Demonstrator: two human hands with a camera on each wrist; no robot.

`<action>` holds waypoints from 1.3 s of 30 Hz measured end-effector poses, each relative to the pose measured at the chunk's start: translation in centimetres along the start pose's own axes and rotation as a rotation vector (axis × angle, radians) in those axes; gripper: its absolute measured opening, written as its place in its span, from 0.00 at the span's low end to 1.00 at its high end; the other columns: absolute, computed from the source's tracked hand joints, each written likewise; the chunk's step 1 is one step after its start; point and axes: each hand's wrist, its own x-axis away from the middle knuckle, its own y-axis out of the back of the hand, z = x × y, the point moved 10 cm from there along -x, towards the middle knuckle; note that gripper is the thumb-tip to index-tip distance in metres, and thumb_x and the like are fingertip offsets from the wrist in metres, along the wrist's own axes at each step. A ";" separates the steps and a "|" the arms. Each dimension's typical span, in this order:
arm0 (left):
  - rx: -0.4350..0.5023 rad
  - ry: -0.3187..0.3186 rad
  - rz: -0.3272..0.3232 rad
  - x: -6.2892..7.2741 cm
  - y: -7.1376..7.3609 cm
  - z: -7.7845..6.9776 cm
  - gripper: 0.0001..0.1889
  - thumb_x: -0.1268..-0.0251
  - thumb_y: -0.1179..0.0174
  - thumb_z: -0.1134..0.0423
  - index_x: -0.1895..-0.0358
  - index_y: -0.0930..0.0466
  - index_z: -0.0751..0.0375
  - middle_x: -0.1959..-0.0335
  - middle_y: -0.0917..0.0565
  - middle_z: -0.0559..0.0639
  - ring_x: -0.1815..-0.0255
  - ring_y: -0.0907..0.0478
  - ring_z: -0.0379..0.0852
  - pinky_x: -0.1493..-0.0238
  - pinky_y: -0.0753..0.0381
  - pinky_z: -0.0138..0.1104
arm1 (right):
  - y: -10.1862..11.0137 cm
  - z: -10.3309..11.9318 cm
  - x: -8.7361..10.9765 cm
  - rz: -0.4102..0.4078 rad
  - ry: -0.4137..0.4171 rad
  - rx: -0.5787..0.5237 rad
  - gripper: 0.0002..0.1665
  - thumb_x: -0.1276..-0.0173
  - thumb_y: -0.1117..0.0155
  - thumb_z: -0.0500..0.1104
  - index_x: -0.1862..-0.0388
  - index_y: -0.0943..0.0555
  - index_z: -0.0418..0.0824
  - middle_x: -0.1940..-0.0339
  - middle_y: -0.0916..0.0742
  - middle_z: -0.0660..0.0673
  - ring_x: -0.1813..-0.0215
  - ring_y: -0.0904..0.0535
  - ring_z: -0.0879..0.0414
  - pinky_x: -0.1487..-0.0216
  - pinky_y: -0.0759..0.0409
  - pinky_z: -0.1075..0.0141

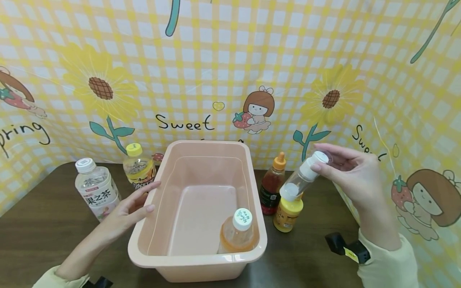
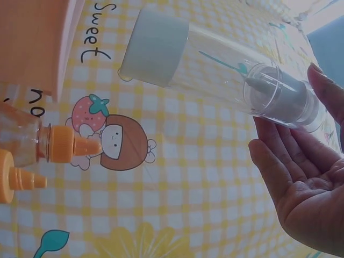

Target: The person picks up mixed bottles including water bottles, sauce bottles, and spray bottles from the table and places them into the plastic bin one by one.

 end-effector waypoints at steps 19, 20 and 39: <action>-0.002 -0.024 -0.007 0.1 0.0 -0.2 0.27 0.34 0.50 0.69 0.32 0.46 0.65 0.42 0.34 0.74 0.51 0.27 0.33 0.57 0.22 0.34 | -2.1 -0.7 -1.0 -0.025 -0.062 -0.042 0.20 0.50 0.45 0.14 0.58 0.21 0.23 0.64 0.14 0.40 0.66 0.17 0.56 0.69 0.20 0.72; -0.002 -0.026 -0.007 0.1 0.0 -0.2 0.27 0.34 0.50 0.69 0.32 0.46 0.65 0.42 0.34 0.74 0.50 0.27 0.33 0.57 0.22 0.33 | -2.2 -0.8 -1.1 -0.031 -0.068 -0.040 0.19 0.50 0.45 0.14 0.59 0.21 0.23 0.65 0.14 0.40 0.67 0.17 0.56 0.69 0.21 0.72; -0.023 -0.024 0.007 -0.1 0.0 -0.3 0.28 0.34 0.50 0.68 0.32 0.46 0.65 0.42 0.34 0.75 0.51 0.27 0.32 0.56 0.23 0.33 | -4.4 -2.3 -2.0 -0.030 -0.105 0.047 0.17 0.50 0.40 0.18 0.60 0.20 0.24 0.67 0.13 0.42 0.66 0.17 0.56 0.67 0.20 0.71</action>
